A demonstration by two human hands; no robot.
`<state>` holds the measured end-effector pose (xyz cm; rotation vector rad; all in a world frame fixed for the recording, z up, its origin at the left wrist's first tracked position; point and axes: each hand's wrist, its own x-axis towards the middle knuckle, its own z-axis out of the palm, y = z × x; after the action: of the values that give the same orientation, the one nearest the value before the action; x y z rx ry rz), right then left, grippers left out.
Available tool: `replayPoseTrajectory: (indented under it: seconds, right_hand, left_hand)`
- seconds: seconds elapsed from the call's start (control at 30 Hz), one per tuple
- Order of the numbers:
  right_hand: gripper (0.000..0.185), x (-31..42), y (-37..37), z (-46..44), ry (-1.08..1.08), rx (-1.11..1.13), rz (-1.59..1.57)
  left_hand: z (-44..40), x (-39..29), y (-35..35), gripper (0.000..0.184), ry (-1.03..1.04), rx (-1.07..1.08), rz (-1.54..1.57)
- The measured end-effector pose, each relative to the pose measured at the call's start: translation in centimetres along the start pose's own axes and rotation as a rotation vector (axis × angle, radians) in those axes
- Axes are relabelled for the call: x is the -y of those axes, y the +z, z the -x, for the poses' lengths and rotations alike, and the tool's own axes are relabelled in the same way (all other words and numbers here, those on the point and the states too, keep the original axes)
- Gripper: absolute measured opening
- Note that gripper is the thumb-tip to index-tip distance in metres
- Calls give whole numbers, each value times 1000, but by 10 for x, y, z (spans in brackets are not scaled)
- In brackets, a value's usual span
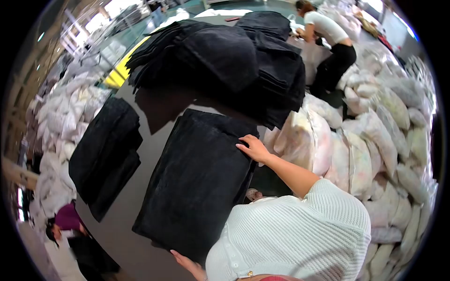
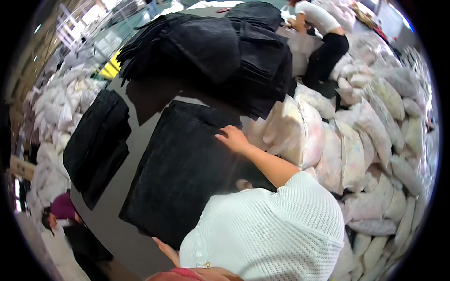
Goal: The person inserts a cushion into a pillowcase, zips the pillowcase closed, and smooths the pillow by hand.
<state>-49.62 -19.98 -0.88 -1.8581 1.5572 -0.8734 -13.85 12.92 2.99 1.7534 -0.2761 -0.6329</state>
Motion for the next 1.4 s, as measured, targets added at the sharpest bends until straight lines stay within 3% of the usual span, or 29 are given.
replayPoseTrajectory:
  seconds: [0.03, 0.07, 0.13, 0.2, 0.27, 0.3, 0.37, 0.4, 0.43, 0.5, 0.6, 0.63, 0.7, 0.77, 0.83, 0.97, 1.03, 1.1, 1.17, 1.3, 1.33, 1.4]
  right_hand:
    - [58, -5, 1, 7, 49, -14, -2]
    - [58, -4, 1, 12, 61, -33, -12]
    - [66, 3, 1, 18, 232, -24, 73]
    - [67, -1, -4, 7, 317, 70, -50]
    - [60, 20, -25, 0, 529, 291, -448]
    - [60, 25, -34, 2, 526, 268, -457]
    - [51, 31, -47, 12, 272, 383, -1046]
    - [42, 49, -53, 21, 133, 248, -1179]
    - [41, 57, -57, 21, 109, 131, -1076]
    - [41, 60, -52, 27, 351, 78, -1271]
    - [57, 78, -38, 33, -174, 760, -1104]
    - [83, 99, -46, 29, -43, 988, -1388]
    - [105, 126, -60, 3, -433, 1110, -1397]
    - [97, 139, -84, -32, -516, 1207, -1504]
    - [104, 139, -101, -67, -336, 1333, -1712]
    - [96, 131, -197, -138, -269, 1192, -1985]
    - [75, 109, -253, -176, -64, 947, -2064]
    - [63, 76, -293, -219, -68, 708, -2099]
    - [74, 33, -343, -257, -125, 485, -2052]
    - [56, -64, -420, -335, -54, 87, -2025]
    - [54, -90, -435, -353, -17, 19, -1967]
    - [51, -146, -461, -396, 42, -85, -1892]
  left_hand:
    - [-11, 15, -10, 63, -53, 99, 289]
    - [5, 4, -11, 65, 253, 309, 118]
    - [14, -23, -12, 66, 573, 529, -64]
    - [10, -51, 3, 73, 434, 255, -149]
    - [0, -125, 28, 72, -84, 104, 151]
    - [-7, -139, 35, 72, -59, 59, 204]
    - [-22, -164, 47, 71, 255, 19, 178]
    - [-28, -173, 54, 70, 391, -8, 155]
    - [-31, -184, 64, 70, 492, -22, 119]
    - [-32, -202, 89, 69, 639, -31, 77]
    - [-28, -224, 140, 67, 787, -26, 51]
    - [-23, -230, 160, 66, 825, -25, 44]
    - [-11, -239, 205, 65, 884, -24, 35]
    - [4, -245, 259, 64, 923, -28, 43]
    - [21, -253, 317, 63, 956, -38, 60]
    - [56, -280, 428, 61, 992, -84, 127]
    - [71, -292, 476, 60, 979, -109, 181]
    - [82, -299, 523, 59, 951, -128, 281]
    - [92, -301, 570, 58, 911, -118, 418]
    - [88, -264, 668, 56, 707, 153, 637]
    - [67, -226, 691, 53, 871, 430, 298]
    - [102, -215, 735, 52, 1382, 684, -325]
